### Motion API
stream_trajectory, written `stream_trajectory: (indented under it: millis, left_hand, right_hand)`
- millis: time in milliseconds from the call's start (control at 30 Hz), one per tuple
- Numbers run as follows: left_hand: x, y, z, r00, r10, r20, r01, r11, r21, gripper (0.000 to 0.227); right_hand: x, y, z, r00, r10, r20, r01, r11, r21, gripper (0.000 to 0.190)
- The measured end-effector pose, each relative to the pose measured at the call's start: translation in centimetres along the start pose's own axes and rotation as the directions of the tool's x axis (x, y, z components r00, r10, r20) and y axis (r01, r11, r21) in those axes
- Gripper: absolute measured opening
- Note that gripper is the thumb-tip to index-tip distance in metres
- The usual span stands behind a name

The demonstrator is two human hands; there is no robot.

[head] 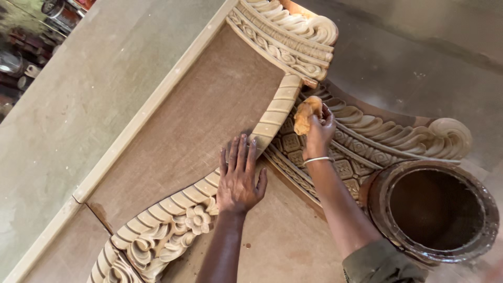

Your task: The person applies a liquid finish to a carved wooden headboard using a cloth. They repeatedly dip the cloth into a metal can and wipe the finish onto the ornate edges and flat surfaces of the headboard.

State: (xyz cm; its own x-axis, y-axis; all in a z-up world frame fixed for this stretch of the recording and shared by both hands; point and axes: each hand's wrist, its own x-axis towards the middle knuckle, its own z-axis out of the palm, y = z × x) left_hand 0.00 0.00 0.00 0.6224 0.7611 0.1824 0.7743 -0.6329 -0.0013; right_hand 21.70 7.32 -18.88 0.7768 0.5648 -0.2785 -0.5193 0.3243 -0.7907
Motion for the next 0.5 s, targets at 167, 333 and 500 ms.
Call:
stream_trajectory:
  millis: [167, 333, 500]
  left_hand:
    - [0.0, 0.2, -0.3, 1.0, 0.011, 0.002, -0.011, 1.0, 0.002, 0.076]
    - [0.3, 0.3, -0.7, 1.0, 0.007, 0.007, -0.007, 1.0, -0.01, 0.077]
    - [0.3, 0.2, -0.5, 1.0, 0.0, 0.018, 0.0, 1.0, -0.005, 0.074]
  right_hand:
    - [-1.3, -0.5, 1.3, 0.991, 0.078, 0.107, -0.069, 0.994, -0.079, 0.03]
    - [-7.6, -1.6, 0.0, 0.851, 0.446, 0.277, -0.344, 0.872, -0.349, 0.042]
    - [-9.1, -4.6, -1.0, 0.899, 0.431, 0.073, -0.382, 0.856, -0.348, 0.041]
